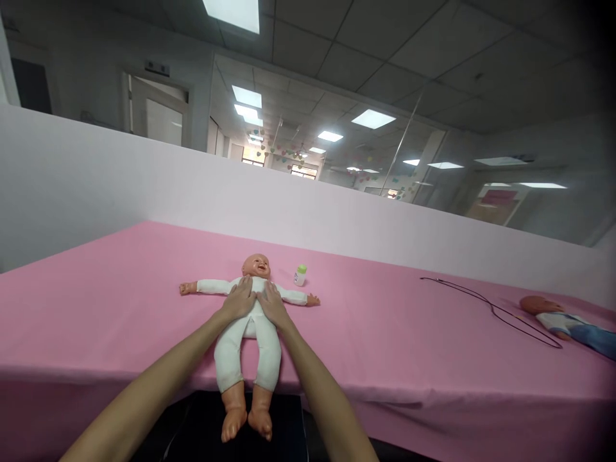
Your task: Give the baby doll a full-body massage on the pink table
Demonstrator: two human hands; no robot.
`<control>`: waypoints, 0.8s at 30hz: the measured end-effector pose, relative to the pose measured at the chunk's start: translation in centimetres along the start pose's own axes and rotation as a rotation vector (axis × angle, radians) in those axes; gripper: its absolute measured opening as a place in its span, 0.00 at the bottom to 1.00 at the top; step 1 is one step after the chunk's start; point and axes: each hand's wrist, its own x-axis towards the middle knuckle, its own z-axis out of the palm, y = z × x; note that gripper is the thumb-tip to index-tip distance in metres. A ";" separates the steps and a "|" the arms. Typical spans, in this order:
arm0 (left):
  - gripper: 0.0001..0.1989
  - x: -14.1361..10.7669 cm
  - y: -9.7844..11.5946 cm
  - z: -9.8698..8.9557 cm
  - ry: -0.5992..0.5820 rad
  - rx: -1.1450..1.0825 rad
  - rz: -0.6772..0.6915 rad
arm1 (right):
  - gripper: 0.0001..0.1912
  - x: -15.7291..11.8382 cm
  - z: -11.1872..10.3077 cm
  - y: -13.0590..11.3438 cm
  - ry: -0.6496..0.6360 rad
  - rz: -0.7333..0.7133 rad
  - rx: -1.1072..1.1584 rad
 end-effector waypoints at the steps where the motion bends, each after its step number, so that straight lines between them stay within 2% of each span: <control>1: 0.37 0.4 -0.2 0.3 0.021 -0.003 -0.032 | 0.37 0.1 0.2 0.3 0.030 0.037 0.000; 5: 0.41 0.0 -1.7 0.3 0.045 -0.027 -0.061 | 0.43 -1.2 0.3 1.2 0.047 0.089 0.015; 10: 0.46 -4.0 -3.9 -1.7 -0.117 -0.270 -0.046 | 0.41 -4.6 -1.1 1.4 0.043 0.005 0.034; 12: 0.44 -5.8 -3.5 -2.2 -0.134 -0.312 0.012 | 0.40 -5.7 -1.4 0.7 0.001 -0.055 0.010; 15: 0.40 -7.2 -1.3 -2.1 -0.153 -0.312 0.192 | 0.39 -6.2 -1.2 -0.7 -0.084 -0.179 -0.019; 17: 0.40 -6.8 0.5 -1.4 -0.130 -0.262 0.240 | 0.34 -5.5 -0.7 -1.2 -0.051 -0.283 0.000; 19: 0.41 -5.3 1.4 -0.7 -0.089 -0.211 0.207 | 0.30 -4.2 -0.3 -1.0 0.012 -0.329 0.024; 21: 0.42 -3.3 1.4 0.0 -0.061 -0.181 0.151 | 0.30 -2.5 0.0 -0.2 0.033 -0.265 0.026; 24: 0.43 -0.8 -0.2 0.4 0.012 -0.162 0.024 | 0.34 -0.5 0.1 1.5 0.049 -0.060 0.035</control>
